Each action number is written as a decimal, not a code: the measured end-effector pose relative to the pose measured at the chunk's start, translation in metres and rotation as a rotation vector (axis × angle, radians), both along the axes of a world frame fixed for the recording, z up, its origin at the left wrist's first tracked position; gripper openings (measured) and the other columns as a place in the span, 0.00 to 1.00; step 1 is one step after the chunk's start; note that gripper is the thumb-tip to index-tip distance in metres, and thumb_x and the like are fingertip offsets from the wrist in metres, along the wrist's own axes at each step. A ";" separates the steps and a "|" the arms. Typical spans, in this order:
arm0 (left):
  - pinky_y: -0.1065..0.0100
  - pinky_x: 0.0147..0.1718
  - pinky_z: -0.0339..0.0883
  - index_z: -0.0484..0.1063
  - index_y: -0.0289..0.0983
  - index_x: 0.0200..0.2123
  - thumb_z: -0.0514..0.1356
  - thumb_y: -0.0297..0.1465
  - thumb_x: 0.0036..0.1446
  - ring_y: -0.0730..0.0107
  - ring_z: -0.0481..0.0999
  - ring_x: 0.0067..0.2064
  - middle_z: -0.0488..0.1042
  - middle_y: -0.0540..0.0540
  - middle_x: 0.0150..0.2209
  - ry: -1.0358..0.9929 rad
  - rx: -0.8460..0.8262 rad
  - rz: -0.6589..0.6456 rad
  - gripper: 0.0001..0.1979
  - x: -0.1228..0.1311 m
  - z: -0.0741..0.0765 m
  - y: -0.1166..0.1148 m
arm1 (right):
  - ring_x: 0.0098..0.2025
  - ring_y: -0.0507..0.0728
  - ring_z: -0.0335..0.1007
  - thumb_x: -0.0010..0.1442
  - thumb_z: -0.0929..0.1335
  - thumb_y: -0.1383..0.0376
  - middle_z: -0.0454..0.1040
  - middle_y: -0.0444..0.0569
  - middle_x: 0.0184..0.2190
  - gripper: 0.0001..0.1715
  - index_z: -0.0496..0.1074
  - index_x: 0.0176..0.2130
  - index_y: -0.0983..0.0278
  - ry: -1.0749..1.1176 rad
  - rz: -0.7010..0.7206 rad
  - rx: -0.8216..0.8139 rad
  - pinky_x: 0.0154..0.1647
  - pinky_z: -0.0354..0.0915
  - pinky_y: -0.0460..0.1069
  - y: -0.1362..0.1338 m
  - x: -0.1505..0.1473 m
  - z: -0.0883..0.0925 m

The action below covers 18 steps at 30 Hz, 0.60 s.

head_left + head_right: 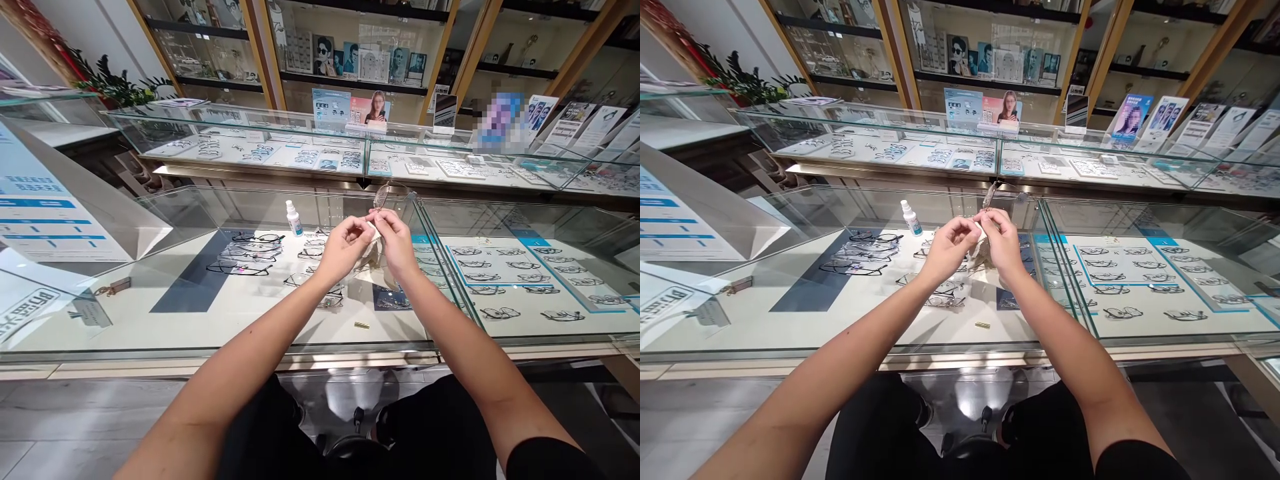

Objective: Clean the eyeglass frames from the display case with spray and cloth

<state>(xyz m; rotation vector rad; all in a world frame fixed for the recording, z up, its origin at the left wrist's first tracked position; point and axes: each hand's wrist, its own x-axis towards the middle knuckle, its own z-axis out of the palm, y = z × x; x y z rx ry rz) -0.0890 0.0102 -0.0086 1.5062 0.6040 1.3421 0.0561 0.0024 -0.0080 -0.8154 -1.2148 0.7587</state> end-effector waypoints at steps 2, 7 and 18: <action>0.70 0.32 0.66 0.72 0.40 0.40 0.81 0.57 0.46 0.76 0.71 0.31 0.78 0.50 0.39 -0.067 -0.091 -0.027 0.35 0.000 0.000 0.001 | 0.63 0.64 0.74 0.66 0.76 0.45 0.77 0.51 0.49 0.18 0.84 0.38 0.55 0.007 0.039 0.001 0.73 0.65 0.58 0.000 -0.001 -0.001; 0.72 0.28 0.59 0.74 0.38 0.41 0.84 0.54 0.42 0.77 0.68 0.27 0.75 0.53 0.30 -0.002 -0.276 -0.117 0.36 -0.006 0.000 0.004 | 0.67 0.65 0.73 0.65 0.76 0.43 0.78 0.51 0.51 0.19 0.82 0.38 0.55 0.046 0.139 -0.025 0.73 0.66 0.59 -0.001 -0.002 -0.001; 0.70 0.40 0.73 0.83 0.32 0.43 0.86 0.47 0.45 0.69 0.82 0.37 0.84 0.44 0.37 -0.161 -0.407 -0.411 0.31 -0.008 0.002 0.003 | 0.67 0.66 0.75 0.57 0.81 0.45 0.84 0.49 0.51 0.19 0.84 0.36 0.56 0.201 0.289 -0.155 0.67 0.71 0.56 -0.005 -0.004 0.005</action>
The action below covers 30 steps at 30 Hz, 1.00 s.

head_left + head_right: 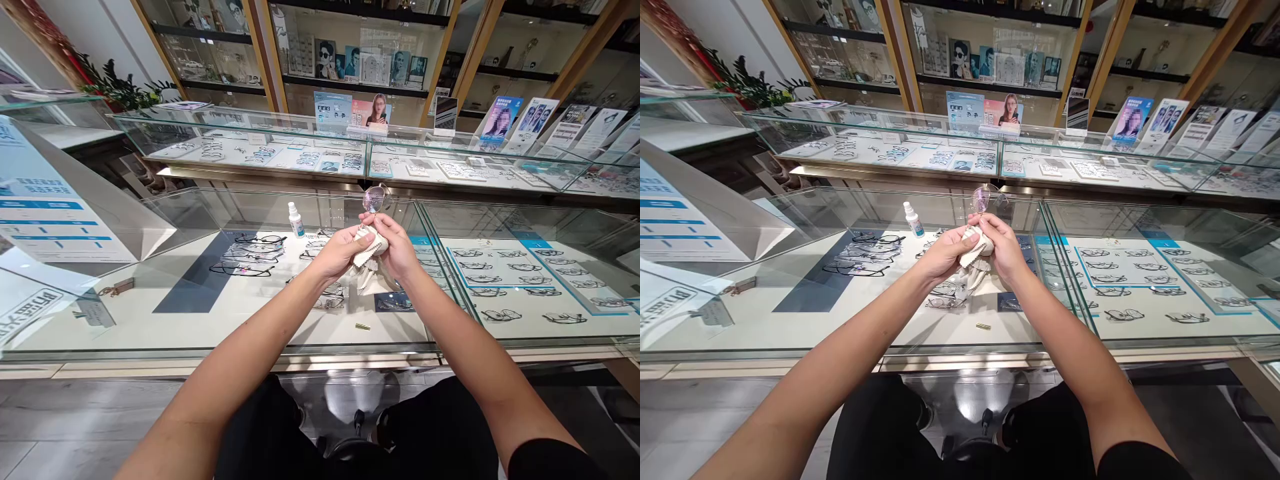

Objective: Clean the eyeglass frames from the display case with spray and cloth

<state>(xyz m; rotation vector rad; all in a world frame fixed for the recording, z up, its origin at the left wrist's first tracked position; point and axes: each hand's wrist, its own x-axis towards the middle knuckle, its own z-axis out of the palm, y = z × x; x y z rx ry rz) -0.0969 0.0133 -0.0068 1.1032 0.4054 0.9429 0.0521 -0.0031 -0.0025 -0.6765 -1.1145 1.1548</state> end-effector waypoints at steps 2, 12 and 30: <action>0.70 0.40 0.73 0.83 0.31 0.43 0.86 0.46 0.46 0.69 0.82 0.37 0.85 0.43 0.37 -0.009 0.014 -0.015 0.30 0.000 0.001 -0.002 | 0.64 0.64 0.77 0.55 0.82 0.45 0.85 0.48 0.51 0.19 0.85 0.36 0.55 0.024 0.034 -0.012 0.64 0.73 0.53 0.000 0.001 0.000; 0.69 0.39 0.71 0.83 0.31 0.37 0.83 0.53 0.48 0.69 0.80 0.35 0.84 0.42 0.34 0.077 0.004 0.015 0.31 0.003 -0.002 -0.007 | 0.49 0.60 0.79 0.57 0.82 0.45 0.87 0.48 0.46 0.19 0.86 0.38 0.56 -0.019 0.029 0.014 0.54 0.74 0.52 -0.004 0.003 0.003; 0.69 0.35 0.68 0.79 0.34 0.42 0.84 0.47 0.49 0.72 0.73 0.30 0.77 0.50 0.27 0.009 0.182 0.121 0.29 0.004 0.006 -0.015 | 0.26 0.50 0.68 0.53 0.82 0.49 0.87 0.50 0.49 0.21 0.80 0.37 0.59 0.065 0.060 -0.083 0.17 0.65 0.45 -0.001 0.003 0.003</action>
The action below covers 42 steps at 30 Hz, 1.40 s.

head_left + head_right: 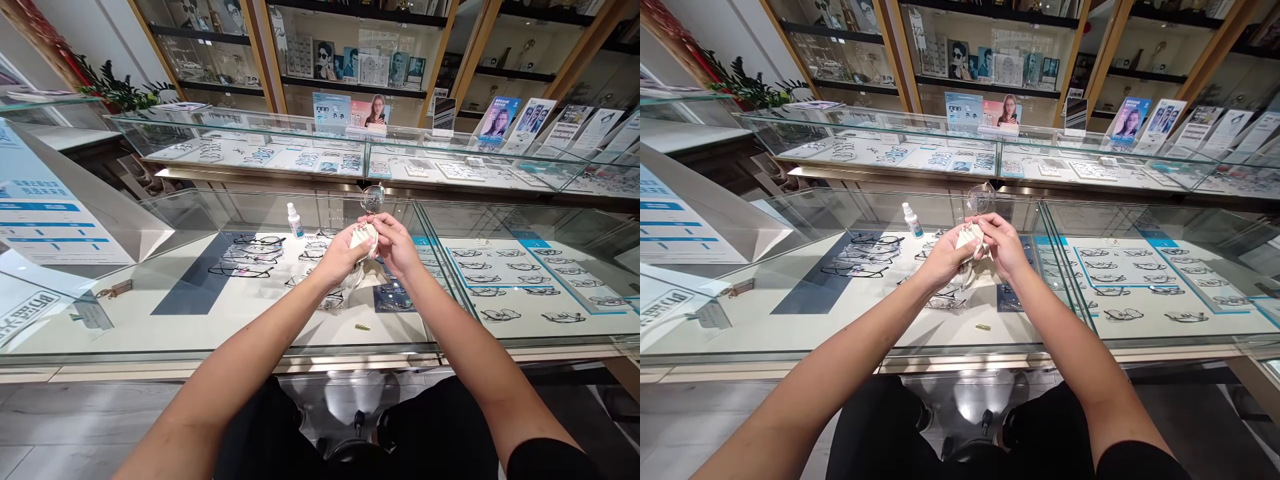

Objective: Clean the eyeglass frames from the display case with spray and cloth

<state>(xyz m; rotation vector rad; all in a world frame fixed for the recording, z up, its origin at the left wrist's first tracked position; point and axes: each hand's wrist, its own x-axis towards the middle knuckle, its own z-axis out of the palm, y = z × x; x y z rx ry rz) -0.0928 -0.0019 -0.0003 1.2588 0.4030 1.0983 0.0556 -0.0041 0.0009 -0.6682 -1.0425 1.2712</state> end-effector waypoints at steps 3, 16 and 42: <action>0.70 0.32 0.65 0.77 0.35 0.41 0.84 0.46 0.47 0.74 0.70 0.28 0.75 0.52 0.26 -0.003 -0.022 0.043 0.29 0.002 0.000 -0.001 | 0.31 0.53 0.74 0.53 0.82 0.48 0.87 0.50 0.51 0.21 0.82 0.39 0.58 -0.020 -0.005 0.002 0.20 0.70 0.46 -0.002 -0.002 0.000; 0.73 0.22 0.54 0.77 0.36 0.44 0.74 0.60 0.58 0.80 0.60 0.19 0.76 0.52 0.23 0.028 -0.007 0.159 0.33 0.001 0.001 -0.002 | 0.27 0.52 0.71 0.59 0.79 0.50 0.84 0.48 0.35 0.16 0.85 0.32 0.59 -0.081 -0.125 0.141 0.31 0.74 0.51 -0.008 -0.009 0.000; 0.68 0.26 0.72 0.78 0.35 0.47 0.71 0.63 0.59 0.69 0.79 0.24 0.84 0.45 0.30 0.113 0.057 0.106 0.36 -0.001 -0.002 0.003 | 0.22 0.51 0.62 0.57 0.79 0.53 0.84 0.47 0.31 0.13 0.89 0.35 0.58 -0.120 -0.206 0.097 0.21 0.63 0.51 -0.012 -0.006 0.006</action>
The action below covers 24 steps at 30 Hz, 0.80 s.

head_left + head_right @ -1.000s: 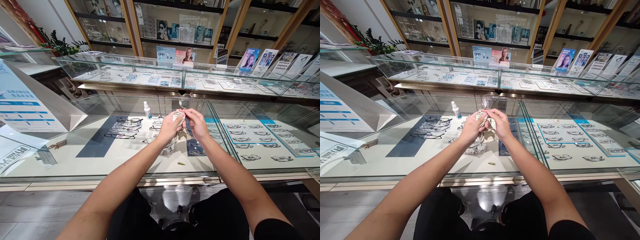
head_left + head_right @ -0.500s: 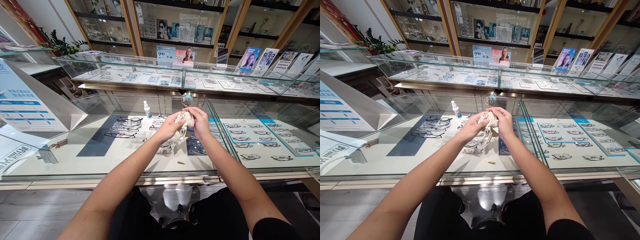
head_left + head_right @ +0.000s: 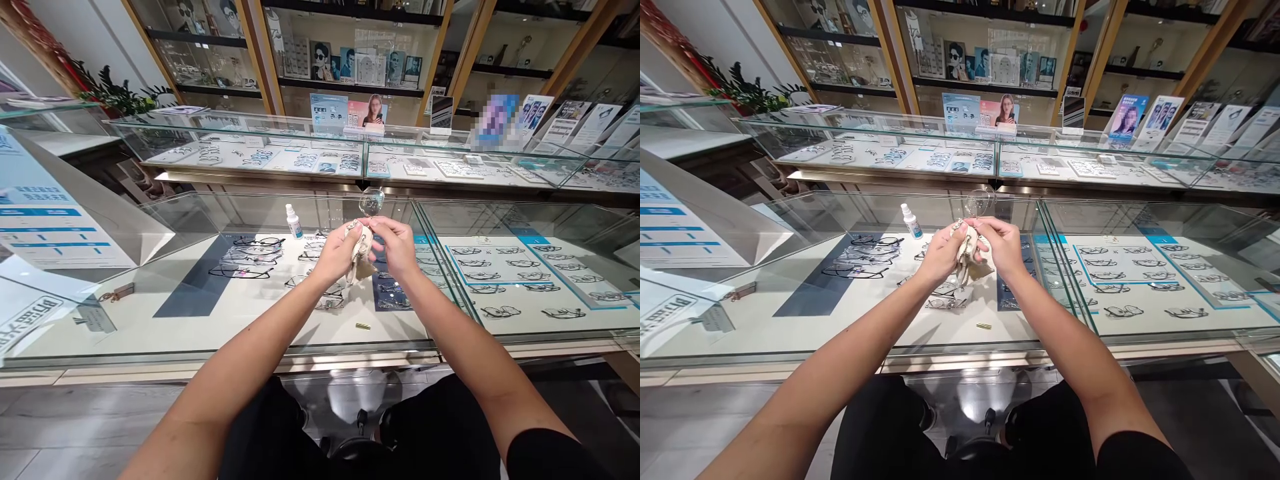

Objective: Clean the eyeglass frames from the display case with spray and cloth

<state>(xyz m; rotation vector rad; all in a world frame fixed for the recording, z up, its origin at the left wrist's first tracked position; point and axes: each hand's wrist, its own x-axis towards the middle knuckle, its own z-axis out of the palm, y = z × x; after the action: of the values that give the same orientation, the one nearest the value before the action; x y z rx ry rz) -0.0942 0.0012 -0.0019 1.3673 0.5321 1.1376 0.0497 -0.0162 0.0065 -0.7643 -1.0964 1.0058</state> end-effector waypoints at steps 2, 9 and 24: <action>0.66 0.33 0.77 0.78 0.35 0.48 0.73 0.62 0.57 0.63 0.85 0.31 0.85 0.43 0.33 -0.027 -0.011 -0.074 0.36 -0.001 0.000 0.001 | 0.23 0.51 0.62 0.56 0.79 0.54 0.86 0.48 0.34 0.11 0.89 0.34 0.59 0.036 -0.023 -0.027 0.18 0.56 0.49 0.002 0.003 0.002; 0.71 0.28 0.70 0.76 0.36 0.49 0.79 0.54 0.54 0.74 0.76 0.25 0.86 0.46 0.36 0.030 0.013 -0.039 0.33 -0.003 0.000 0.001 | 0.20 0.48 0.58 0.52 0.83 0.50 0.84 0.46 0.32 0.17 0.87 0.34 0.59 0.102 0.093 -0.081 0.19 0.64 0.49 0.006 0.004 0.000; 0.67 0.27 0.65 0.79 0.37 0.35 0.68 0.69 0.57 0.66 0.75 0.28 0.79 0.46 0.27 0.063 -0.077 0.132 0.37 -0.005 -0.007 0.018 | 0.56 0.63 0.80 0.55 0.82 0.46 0.86 0.49 0.47 0.18 0.86 0.35 0.56 -0.016 0.001 0.042 0.57 0.74 0.55 0.017 0.016 -0.002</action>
<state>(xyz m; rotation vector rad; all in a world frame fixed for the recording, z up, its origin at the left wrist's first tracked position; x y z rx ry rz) -0.0996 0.0191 -0.0090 1.3204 0.7139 1.1709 0.0661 0.0006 0.0040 -0.7394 -1.1286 0.9758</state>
